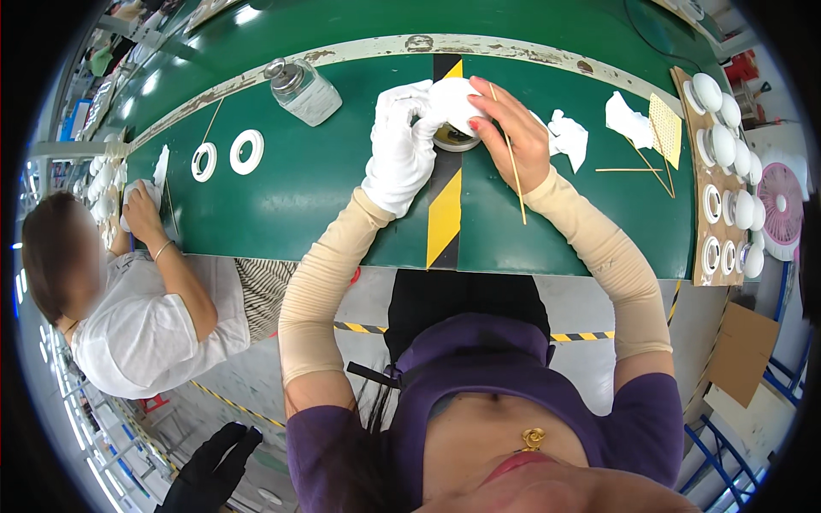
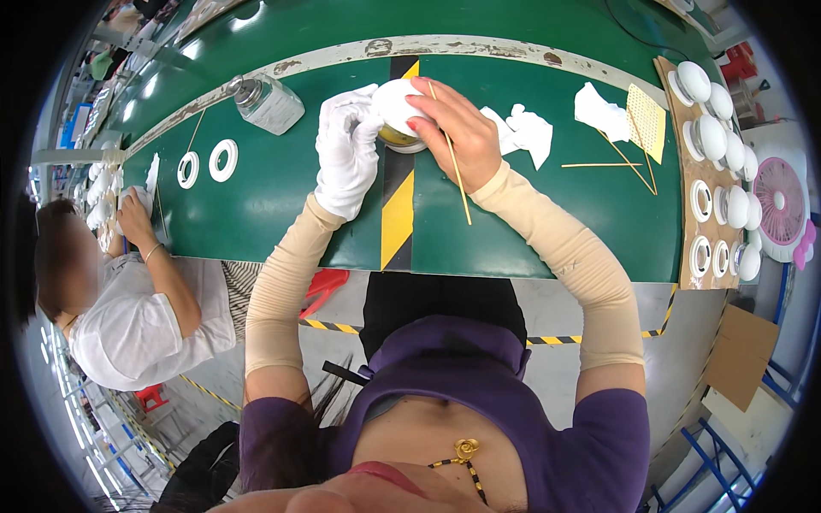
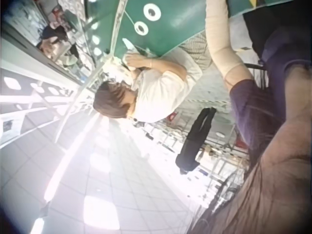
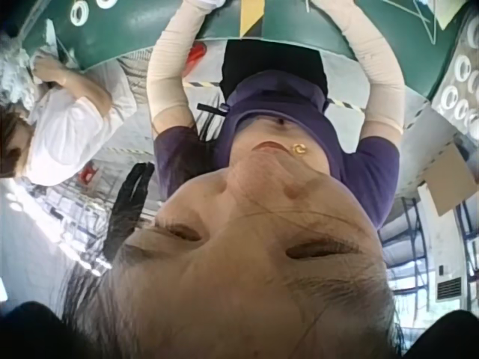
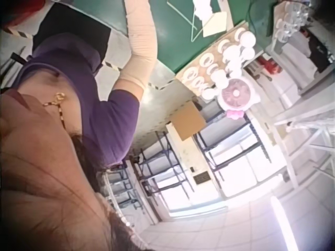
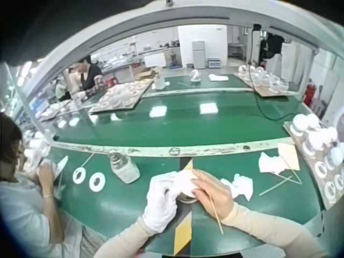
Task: Cleaning the interior of a white electronic component shell using a wooden swab.
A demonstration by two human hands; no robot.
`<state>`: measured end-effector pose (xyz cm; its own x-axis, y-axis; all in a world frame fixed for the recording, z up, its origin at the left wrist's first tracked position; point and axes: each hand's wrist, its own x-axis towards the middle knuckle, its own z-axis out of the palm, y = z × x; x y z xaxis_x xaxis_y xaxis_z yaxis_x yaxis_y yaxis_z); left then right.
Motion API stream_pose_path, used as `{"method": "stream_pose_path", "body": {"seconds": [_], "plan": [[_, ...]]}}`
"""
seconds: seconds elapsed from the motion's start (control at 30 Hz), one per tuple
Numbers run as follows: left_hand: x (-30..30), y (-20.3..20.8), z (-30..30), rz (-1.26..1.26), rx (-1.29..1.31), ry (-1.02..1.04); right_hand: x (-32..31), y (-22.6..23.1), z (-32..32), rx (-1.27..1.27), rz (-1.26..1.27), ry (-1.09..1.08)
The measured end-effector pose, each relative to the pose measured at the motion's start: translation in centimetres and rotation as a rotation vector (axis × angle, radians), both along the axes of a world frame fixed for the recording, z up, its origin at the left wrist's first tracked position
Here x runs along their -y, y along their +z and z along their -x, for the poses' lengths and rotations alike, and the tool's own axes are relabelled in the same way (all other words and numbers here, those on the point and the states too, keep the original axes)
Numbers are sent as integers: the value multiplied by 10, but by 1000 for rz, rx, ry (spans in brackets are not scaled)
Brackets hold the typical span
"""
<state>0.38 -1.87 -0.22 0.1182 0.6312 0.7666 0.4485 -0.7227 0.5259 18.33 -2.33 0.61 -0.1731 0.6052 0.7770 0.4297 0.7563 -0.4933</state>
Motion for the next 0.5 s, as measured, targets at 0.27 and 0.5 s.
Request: {"method": "stream_pose_path", "body": {"seconds": [0.27, 0.5], "plan": [[-2, -1, 0, 71, 118, -46, 2, 2, 0, -2, 109, 38], [-3, -5, 5, 221, 234, -142, 2, 2, 0, 9, 114, 32]]}}
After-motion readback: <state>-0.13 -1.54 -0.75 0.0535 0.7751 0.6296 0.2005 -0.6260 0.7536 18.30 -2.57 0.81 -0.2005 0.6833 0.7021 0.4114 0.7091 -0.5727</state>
